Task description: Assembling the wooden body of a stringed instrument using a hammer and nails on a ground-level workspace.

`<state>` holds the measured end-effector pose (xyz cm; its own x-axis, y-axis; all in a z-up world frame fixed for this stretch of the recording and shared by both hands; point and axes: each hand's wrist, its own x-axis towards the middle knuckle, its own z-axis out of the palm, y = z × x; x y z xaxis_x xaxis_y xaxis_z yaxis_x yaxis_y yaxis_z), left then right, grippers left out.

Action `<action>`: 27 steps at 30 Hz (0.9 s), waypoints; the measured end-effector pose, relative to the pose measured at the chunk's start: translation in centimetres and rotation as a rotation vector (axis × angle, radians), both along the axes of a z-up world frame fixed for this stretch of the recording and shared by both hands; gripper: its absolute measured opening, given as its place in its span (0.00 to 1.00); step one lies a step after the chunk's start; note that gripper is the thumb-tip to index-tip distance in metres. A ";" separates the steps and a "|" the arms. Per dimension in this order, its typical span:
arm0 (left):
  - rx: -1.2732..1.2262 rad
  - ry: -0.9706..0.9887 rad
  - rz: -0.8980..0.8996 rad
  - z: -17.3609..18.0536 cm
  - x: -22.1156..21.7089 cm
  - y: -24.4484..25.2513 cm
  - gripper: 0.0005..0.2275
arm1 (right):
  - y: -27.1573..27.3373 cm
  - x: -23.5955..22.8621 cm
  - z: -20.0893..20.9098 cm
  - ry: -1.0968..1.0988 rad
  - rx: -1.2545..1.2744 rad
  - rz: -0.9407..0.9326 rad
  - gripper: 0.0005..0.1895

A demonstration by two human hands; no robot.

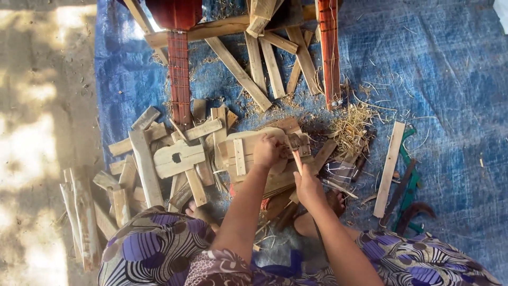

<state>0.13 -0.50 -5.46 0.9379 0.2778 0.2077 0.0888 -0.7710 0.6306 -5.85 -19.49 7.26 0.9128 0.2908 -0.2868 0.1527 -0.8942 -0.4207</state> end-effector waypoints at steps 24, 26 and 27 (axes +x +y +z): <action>0.177 0.076 0.085 4.1 -2.7 0.3 0.16 | -0.5 -1.2 0.7 -0.077 0.005 0.026 0.19; 0.202 0.118 0.073 4.4 -3.3 -0.1 0.17 | 0.2 -1.4 1.9 -0.086 0.004 0.032 0.19; 0.230 0.154 0.059 4.5 -3.4 -0.3 0.19 | 0.6 -1.3 2.5 -0.100 0.006 0.036 0.19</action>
<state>-3.29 -0.79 -0.95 0.9468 0.2952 0.1281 0.2191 -0.8829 0.4154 -7.15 -18.90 9.78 0.9258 0.3252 -0.1927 0.2261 -0.8850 -0.4069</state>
